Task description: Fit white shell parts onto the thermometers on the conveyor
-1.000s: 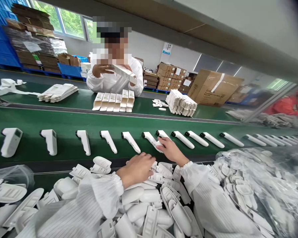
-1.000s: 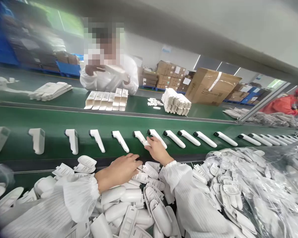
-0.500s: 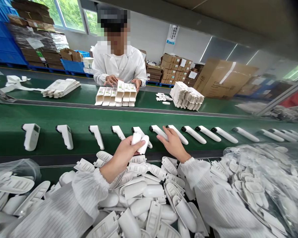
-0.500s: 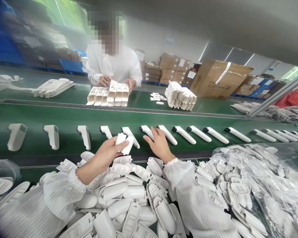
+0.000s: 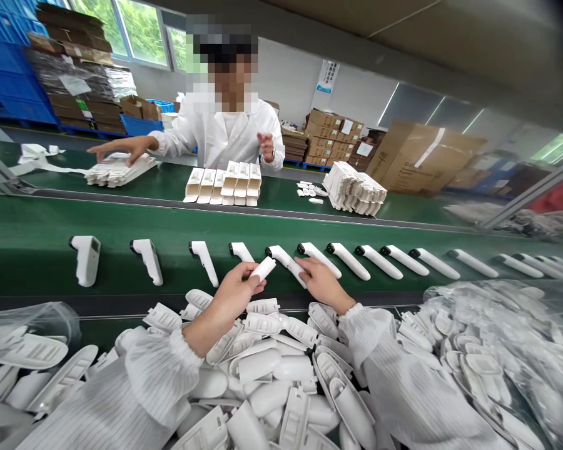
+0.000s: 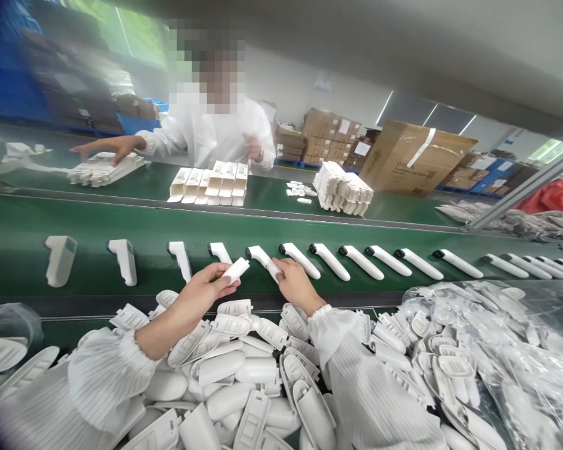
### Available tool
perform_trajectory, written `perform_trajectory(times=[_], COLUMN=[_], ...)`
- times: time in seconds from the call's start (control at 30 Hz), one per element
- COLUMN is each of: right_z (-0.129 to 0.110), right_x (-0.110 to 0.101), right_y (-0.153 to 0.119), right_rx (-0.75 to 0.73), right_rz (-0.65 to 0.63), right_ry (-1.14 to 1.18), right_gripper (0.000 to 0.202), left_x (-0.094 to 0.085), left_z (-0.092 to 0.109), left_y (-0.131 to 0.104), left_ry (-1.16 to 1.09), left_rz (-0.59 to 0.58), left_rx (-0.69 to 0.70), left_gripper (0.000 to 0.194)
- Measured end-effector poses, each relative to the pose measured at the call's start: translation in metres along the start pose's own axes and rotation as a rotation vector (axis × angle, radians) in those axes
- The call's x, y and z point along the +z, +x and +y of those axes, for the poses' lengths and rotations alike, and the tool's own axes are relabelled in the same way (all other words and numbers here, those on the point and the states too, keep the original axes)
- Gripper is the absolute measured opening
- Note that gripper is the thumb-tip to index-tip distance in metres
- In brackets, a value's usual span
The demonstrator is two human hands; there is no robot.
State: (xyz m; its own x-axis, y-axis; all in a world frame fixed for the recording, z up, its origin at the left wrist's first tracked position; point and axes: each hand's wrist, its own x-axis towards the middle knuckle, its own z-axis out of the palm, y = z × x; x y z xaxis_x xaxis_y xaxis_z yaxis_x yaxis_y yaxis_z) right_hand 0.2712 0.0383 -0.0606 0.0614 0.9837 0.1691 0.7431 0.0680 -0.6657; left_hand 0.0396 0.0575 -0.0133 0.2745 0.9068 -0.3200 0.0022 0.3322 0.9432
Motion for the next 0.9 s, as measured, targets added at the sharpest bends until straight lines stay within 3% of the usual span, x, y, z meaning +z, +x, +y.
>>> perform_trajectory(times=[0.1,0.17,0.33,0.4,0.53,0.73,0.9], right_z=[-0.001,-0.002,0.015,0.027,0.043,0.034,0.042], right_x=[-0.012,-0.022,-0.035,-0.032,-0.026,-0.030,-0.030], right_y=[-0.001,-0.002,-0.001,-0.001,-0.006,-0.023,-0.021], right_rx=[-0.048,-0.030,0.128,0.130,0.009,-0.018,0.081], right_rz=[0.025,0.038,0.068,0.095,0.120,0.070,0.101], right_ry=[-0.078,-0.050,0.396,0.438,0.051,-0.517,-0.593], right_gripper=[0.061,0.056,0.043,0.043,0.029,0.041,0.036], left_x=[-0.006,-0.009,-0.020,-0.021,-0.020,-0.018,-0.013], left_z=[0.000,0.000,0.003,0.005,0.006,0.005,0.008], left_y=[0.001,0.002,0.007,0.008,0.006,0.006,0.001], left_ry=[0.123,0.194,0.320,0.327,0.252,0.100,-0.192], left_rz=[0.001,0.008,0.028,0.002,-0.081,-0.019,-0.093], left_rx=[0.019,0.034,0.098,0.112,0.093,0.066,-0.065], left_gripper=[0.022,0.020,0.028,0.033,0.038,0.038,0.022])
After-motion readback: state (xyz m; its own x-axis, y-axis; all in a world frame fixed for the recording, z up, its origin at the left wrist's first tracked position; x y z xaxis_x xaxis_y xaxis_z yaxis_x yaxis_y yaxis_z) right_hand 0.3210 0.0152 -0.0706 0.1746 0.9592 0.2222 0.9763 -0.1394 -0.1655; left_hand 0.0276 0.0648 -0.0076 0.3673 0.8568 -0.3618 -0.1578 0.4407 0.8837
